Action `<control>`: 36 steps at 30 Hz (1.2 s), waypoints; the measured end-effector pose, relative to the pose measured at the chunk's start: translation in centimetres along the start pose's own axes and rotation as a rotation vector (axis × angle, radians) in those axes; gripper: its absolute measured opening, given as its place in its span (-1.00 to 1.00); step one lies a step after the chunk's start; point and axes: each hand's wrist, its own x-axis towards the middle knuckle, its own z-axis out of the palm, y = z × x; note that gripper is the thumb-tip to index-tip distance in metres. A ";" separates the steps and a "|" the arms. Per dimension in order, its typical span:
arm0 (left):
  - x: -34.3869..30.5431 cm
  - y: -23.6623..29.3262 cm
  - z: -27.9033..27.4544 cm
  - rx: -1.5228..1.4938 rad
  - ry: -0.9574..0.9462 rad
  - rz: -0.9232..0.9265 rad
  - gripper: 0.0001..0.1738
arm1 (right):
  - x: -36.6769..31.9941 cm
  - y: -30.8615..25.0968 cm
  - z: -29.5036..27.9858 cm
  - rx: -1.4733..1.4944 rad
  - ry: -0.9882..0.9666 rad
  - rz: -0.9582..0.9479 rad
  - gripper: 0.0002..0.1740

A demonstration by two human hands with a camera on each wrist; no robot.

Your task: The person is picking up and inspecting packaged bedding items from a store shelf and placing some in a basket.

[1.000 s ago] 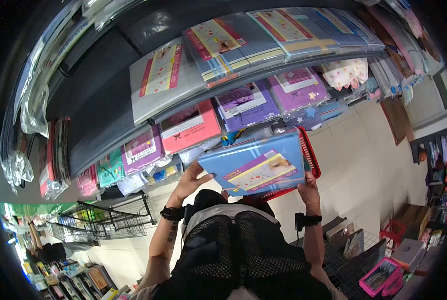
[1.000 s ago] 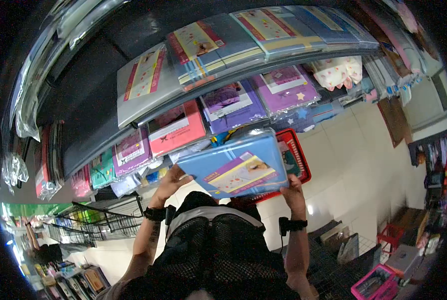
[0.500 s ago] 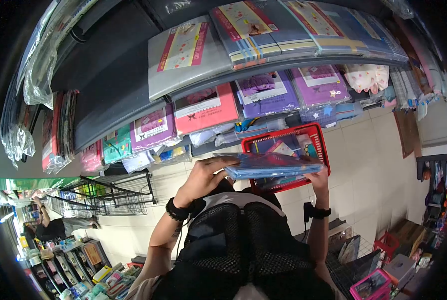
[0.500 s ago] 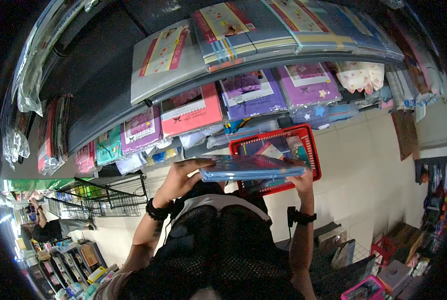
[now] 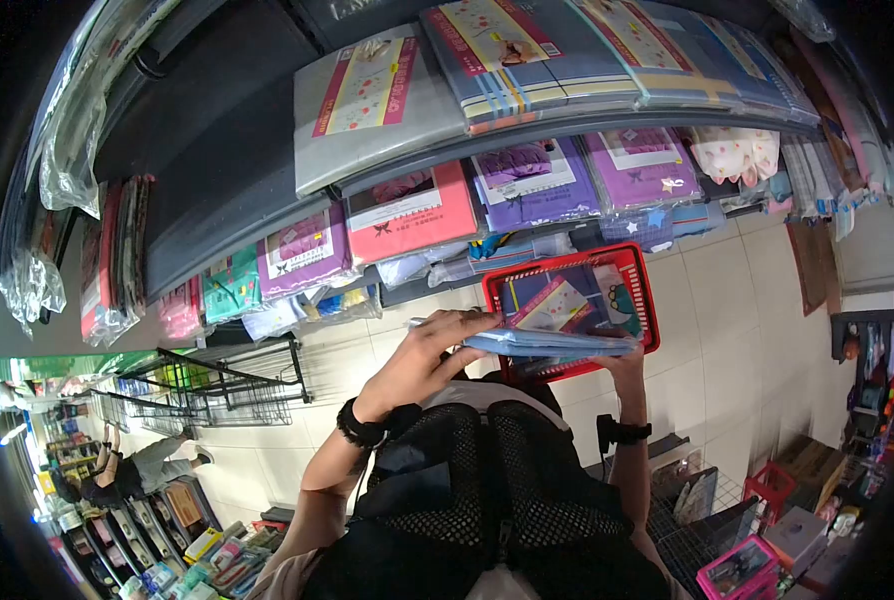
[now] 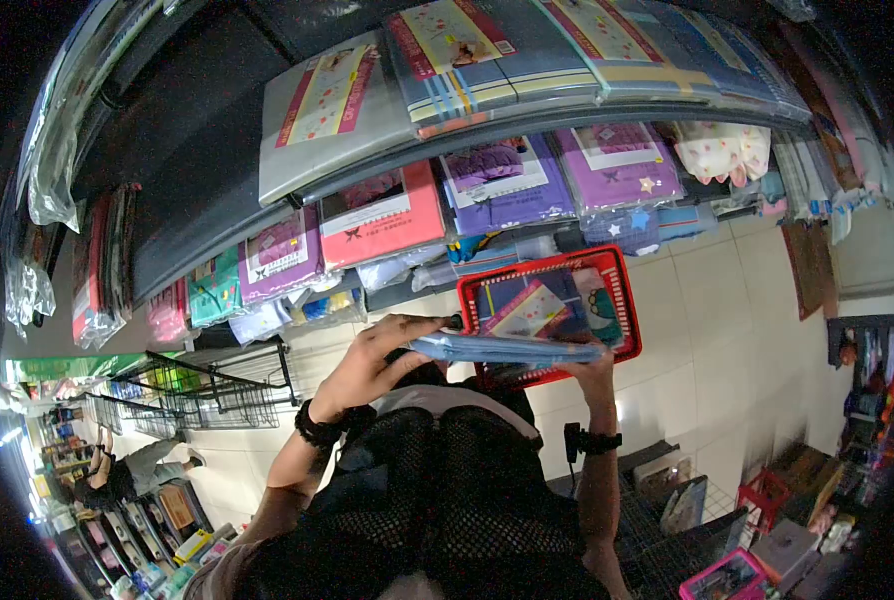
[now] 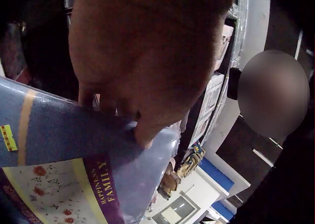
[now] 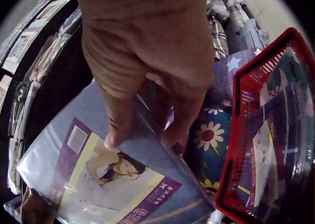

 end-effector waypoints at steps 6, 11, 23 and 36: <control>0.2 0.4 -1.0 -0.061 0.126 0.077 -0.46 | 0.1 -1.0 -0.2 0.031 0.042 -0.117 -0.66; -0.8 0.1 -3.9 0.127 0.223 0.080 -0.50 | -0.1 2.6 -1.0 0.560 0.033 -0.086 -0.62; -0.9 0.7 -2.2 -0.339 0.397 0.180 -0.28 | -0.2 5.9 0.6 0.836 -0.066 0.030 -0.39; -1.6 -0.7 -3.4 -0.172 0.426 0.006 -0.65 | -1.1 4.5 2.0 0.719 -0.203 0.193 -0.22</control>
